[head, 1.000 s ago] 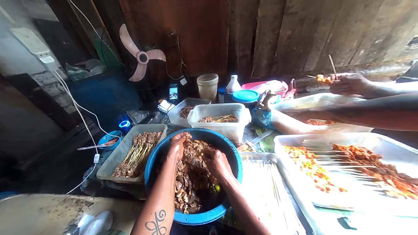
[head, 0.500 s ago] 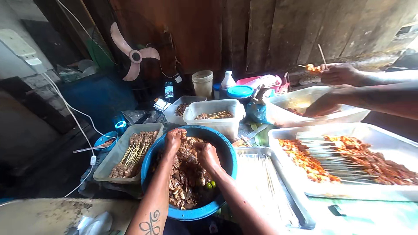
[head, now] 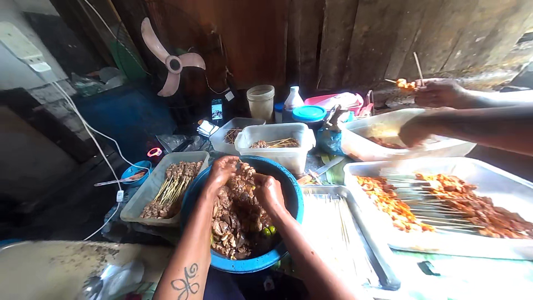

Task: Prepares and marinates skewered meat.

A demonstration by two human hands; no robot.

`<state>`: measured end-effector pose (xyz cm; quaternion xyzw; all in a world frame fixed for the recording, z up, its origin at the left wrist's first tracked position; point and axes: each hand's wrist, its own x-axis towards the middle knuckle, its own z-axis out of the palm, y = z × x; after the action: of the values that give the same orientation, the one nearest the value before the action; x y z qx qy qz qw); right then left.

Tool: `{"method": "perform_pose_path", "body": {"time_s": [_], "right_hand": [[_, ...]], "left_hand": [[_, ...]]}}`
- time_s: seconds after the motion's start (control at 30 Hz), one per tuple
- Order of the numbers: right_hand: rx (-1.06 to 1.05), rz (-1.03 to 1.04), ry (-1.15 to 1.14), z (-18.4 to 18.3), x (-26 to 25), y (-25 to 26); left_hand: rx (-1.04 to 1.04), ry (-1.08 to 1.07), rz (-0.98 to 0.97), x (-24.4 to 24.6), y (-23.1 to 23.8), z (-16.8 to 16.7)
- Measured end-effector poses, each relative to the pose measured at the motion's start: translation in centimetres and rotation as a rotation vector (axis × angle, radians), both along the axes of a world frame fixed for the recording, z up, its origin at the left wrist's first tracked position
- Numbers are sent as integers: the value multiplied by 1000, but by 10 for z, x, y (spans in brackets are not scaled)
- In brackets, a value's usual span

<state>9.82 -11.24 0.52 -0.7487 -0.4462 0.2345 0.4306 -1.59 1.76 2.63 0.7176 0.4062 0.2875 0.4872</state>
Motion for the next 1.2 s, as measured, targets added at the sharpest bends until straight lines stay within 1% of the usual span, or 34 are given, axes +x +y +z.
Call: {"method": "perform_pose_path", "body": {"time_s": [0.07, 0.13, 0.2, 0.23, 0.3, 0.37, 0.43, 0.47, 0.53, 0.6, 0.67, 0.77, 0.87, 0.97, 1.03, 1.13, 1.2], "right_hand": [[37, -7, 2, -2, 4, -2], [62, -11, -8, -4, 6, -4], [78, -17, -16, -5, 5, -5], [93, -17, -18, -6, 3, -6], [107, -13, 5, -8, -2, -8], [94, 9, 16, -7, -10, -10], [88, 51, 25, -4, -20, -15], [76, 70, 31, -3, -24, -17], [35, 101, 30, -3, -25, -19], [13, 123, 16, -3, -21, -20], [-3, 134, 18, -1, -19, -20], [-22, 139, 14, 2, -19, -21], [-25, 148, 0, 4, -18, -23], [-32, 133, 25, 3, -15, -25], [-45, 126, 40, 5, -13, -25], [-41, 156, 17, 2, -14, -23], [-61, 192, 5, 3, -15, -22]], "left_hand": [[32, 158, 31, -23, 3, 13], [123, 383, 42, -45, 6, 21], [157, 528, 17, -62, 7, 22], [148, 566, 2, -67, 5, 20], [152, 617, -58, -71, 0, 9], [193, 762, -157, -63, -7, 0], [243, 911, -156, -53, -13, -6], [253, 936, -130, -50, -13, -6], [264, 878, -87, -50, -7, 0], [242, 702, -48, -53, -3, 10], [165, 493, 30, -54, -3, 19], [-46, 195, 168, -50, -15, 25], [-257, -49, 211, -47, -17, 22], [-336, -190, 172, -46, -15, 15], [-359, -245, 171, -45, -16, 14], [-375, -296, 255, -39, -18, 12], [-362, -328, 274, -36, -20, 10]]}}
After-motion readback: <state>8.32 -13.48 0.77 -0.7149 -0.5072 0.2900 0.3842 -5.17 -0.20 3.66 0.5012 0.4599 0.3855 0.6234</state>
